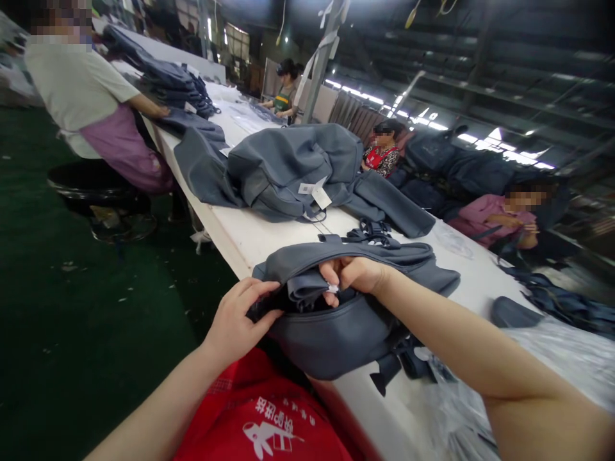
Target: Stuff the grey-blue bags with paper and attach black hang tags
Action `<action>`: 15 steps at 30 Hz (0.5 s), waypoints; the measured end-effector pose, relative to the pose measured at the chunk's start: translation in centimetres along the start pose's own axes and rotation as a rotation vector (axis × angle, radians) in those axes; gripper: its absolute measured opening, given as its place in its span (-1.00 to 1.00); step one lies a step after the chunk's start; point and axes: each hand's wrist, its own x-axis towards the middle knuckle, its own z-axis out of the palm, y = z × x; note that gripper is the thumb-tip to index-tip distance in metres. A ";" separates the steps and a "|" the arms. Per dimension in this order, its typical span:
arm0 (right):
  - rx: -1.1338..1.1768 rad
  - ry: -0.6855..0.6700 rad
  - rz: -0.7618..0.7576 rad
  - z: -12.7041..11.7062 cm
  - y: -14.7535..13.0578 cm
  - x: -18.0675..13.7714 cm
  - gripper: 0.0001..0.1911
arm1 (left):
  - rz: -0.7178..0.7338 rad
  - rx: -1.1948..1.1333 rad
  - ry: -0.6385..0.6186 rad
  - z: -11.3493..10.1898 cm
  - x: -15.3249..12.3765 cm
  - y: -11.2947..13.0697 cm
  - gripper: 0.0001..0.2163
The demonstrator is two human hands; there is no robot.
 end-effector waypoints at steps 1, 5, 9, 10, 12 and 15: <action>0.031 -0.003 -0.021 0.0 0.1 0.0 -0.85 | -0.014 -0.016 -0.011 0.1 0.0 0.0 -0.72; 0.089 -0.010 -0.086 0.1 0.4 0.2 -0.87 | -0.109 -0.039 -0.071 0.6 0.0 0.2 -0.74; 0.129 -0.046 -0.142 0.4 0.4 0.6 -0.85 | -0.181 -0.037 -0.237 1.1 0.1 0.6 -0.71; 0.125 -0.052 -0.138 0.5 0.4 0.7 -0.85 | -0.201 -0.065 -0.267 1.3 0.2 0.7 -0.70; 0.097 -0.052 -0.114 0.5 0.4 0.8 -0.87 | -0.261 -0.170 -0.281 1.6 0.4 0.7 -0.72; 0.045 -0.031 -0.048 0.2 0.3 0.6 -0.88 | -0.315 -0.329 -0.248 1.5 0.6 0.3 -0.77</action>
